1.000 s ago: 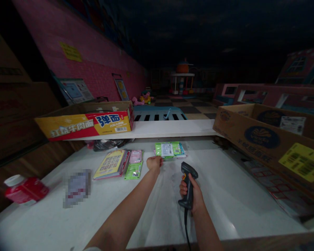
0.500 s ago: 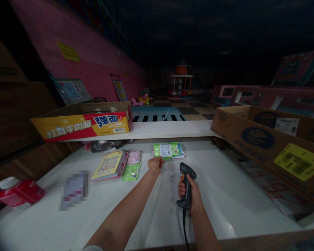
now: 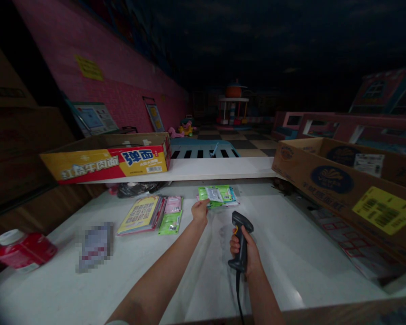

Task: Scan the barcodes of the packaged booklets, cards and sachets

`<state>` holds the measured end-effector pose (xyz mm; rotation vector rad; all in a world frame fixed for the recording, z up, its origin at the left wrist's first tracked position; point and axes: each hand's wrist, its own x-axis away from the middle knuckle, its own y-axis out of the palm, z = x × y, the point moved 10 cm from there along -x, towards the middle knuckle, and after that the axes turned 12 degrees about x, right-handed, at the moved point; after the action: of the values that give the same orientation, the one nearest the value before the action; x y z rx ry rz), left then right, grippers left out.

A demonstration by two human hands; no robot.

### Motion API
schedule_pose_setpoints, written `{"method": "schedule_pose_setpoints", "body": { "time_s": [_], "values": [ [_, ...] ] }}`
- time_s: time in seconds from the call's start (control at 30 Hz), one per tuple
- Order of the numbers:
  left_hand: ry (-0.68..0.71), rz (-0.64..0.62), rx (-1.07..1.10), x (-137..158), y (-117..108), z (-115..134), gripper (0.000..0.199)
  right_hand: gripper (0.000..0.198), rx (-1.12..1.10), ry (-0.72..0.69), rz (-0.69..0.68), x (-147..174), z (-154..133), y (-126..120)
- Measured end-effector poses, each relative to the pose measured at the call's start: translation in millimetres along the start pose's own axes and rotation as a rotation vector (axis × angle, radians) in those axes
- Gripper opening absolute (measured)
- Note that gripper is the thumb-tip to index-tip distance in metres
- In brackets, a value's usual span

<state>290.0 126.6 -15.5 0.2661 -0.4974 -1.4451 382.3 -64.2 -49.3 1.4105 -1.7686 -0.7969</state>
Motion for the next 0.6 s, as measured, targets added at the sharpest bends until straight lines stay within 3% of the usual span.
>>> {"method": "schedule_pose_setpoints", "body": {
  "time_s": [0.1,0.2,0.43,0.6],
  "values": [
    [-0.013,-0.131,0.118,7,7,8,0.026,0.029,-0.001,0.015,0.001,1,0,1],
    [-0.043,-0.274,0.191,13,-3,16,0.032,0.029,0.004,0.025,0.009,3,0,1],
    [0.089,-0.365,-0.149,15,-78,23,0.026,0.031,0.147,0.053,0.052,5,4,1],
    [0.242,-0.348,-0.298,15,-95,26,0.024,0.041,0.524,0.079,0.171,18,4,13]
  ]
}}
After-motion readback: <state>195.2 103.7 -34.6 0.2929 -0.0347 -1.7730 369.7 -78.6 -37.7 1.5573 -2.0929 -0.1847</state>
